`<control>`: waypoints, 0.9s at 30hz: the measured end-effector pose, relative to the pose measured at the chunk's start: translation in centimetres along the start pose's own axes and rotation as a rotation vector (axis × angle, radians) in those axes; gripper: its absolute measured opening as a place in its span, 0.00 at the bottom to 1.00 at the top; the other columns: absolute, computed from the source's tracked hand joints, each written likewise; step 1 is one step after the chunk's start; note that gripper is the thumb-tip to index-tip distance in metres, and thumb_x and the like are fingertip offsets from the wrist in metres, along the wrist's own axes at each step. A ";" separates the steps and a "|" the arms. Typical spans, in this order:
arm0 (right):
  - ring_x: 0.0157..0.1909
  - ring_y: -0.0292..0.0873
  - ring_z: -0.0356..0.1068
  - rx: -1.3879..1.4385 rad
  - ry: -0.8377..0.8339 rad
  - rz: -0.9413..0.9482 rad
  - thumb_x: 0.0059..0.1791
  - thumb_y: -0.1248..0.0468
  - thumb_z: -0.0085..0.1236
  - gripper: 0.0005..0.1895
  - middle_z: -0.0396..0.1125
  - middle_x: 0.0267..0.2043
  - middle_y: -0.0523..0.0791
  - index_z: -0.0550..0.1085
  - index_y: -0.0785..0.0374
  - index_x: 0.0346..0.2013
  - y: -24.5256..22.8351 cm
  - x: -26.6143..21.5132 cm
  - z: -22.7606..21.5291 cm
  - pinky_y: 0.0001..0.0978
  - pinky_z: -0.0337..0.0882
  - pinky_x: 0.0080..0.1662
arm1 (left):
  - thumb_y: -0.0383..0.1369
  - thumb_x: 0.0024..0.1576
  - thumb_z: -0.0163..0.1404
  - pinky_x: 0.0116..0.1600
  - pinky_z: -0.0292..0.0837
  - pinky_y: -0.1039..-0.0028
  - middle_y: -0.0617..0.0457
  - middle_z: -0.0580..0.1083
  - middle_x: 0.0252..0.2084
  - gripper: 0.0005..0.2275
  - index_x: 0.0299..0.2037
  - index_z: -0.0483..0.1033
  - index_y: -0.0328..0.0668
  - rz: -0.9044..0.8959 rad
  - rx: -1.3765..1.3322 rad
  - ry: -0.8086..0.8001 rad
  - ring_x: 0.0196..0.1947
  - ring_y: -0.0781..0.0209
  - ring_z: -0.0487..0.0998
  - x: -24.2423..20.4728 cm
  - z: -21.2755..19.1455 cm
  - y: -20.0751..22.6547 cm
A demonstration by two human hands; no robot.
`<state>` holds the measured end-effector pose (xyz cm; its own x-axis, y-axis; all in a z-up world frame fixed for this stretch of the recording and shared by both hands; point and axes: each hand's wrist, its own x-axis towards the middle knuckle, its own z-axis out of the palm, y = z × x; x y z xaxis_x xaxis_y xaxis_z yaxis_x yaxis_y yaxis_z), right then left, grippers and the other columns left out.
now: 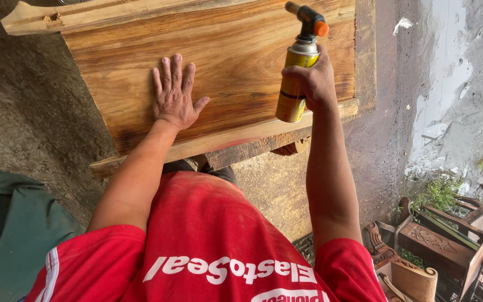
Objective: The person attaches a torch head to a gas canister and moves the flame across the surface of a wooden board. They then apply the flame to the edges of a smaller wooden piece before resuming the torching of the board.
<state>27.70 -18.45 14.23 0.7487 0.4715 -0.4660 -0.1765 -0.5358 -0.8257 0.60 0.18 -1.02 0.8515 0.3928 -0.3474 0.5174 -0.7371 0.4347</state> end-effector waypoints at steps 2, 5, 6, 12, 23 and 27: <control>0.38 0.42 0.74 0.020 0.002 -0.004 0.36 0.68 0.70 0.32 0.69 0.39 0.47 0.66 0.65 0.52 0.0 0.2 -0.2 0.40 0.83 0.44 | 0.62 0.62 0.34 0.76 0.16 0.42 0.41 0.30 0.81 0.41 0.80 0.38 0.50 0.005 0.022 0.006 0.80 0.36 0.26 0.2 0.0 0.0; 0.39 0.43 0.74 0.066 0.010 -0.001 0.36 0.68 0.70 0.32 0.69 0.39 0.47 0.66 0.65 0.52 0.2 0.7 -1.0 0.41 0.82 0.44 | 0.62 0.62 0.35 0.76 0.17 0.42 0.40 0.30 0.81 0.41 0.80 0.39 0.48 0.011 0.035 0.023 0.79 0.36 0.26 0.1 0.1 0.0; 0.39 0.43 0.74 0.094 0.023 0.002 0.36 0.68 0.71 0.32 0.69 0.39 0.47 0.66 0.65 0.52 0.3 0.9 -1.4 0.41 0.82 0.44 | 0.61 0.62 0.35 0.76 0.17 0.41 0.40 0.31 0.81 0.41 0.80 0.40 0.47 0.018 0.027 0.037 0.79 0.35 0.26 0.0 0.2 0.0; 0.38 0.43 0.73 0.152 0.144 -0.020 0.37 0.69 0.70 0.32 0.68 0.40 0.46 0.66 0.65 0.53 1.6 3.3 -6.4 0.42 0.83 0.44 | 0.61 0.62 0.37 0.76 0.18 0.40 0.39 0.32 0.81 0.41 0.80 0.42 0.46 0.022 0.044 0.056 0.79 0.35 0.27 0.0 0.2 -0.1; 0.39 0.43 0.74 0.179 0.239 -0.011 0.39 0.71 0.68 0.30 0.69 0.40 0.46 0.67 0.66 0.53 1.5 0.1 -10.1 0.40 0.82 0.43 | 0.61 0.62 0.37 0.76 0.17 0.40 0.41 0.30 0.81 0.40 0.79 0.40 0.49 0.011 0.049 -0.018 0.79 0.35 0.25 0.1 -0.8 0.4; 0.40 0.43 0.74 0.212 0.241 -0.005 0.38 0.72 0.67 0.31 0.69 0.41 0.45 0.67 0.65 0.55 2.3 -2.8 -10.4 0.39 0.82 0.45 | 0.62 0.62 0.36 0.75 0.16 0.39 0.42 0.27 0.80 0.41 0.80 0.37 0.51 0.006 0.022 -0.090 0.78 0.34 0.23 0.5 -1.4 0.1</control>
<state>31.80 -28.29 16.91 0.8752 0.2810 -0.3937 -0.2826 -0.3635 -0.8877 1.17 1.11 0.03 0.8431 0.3379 -0.4183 0.5092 -0.7520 0.4187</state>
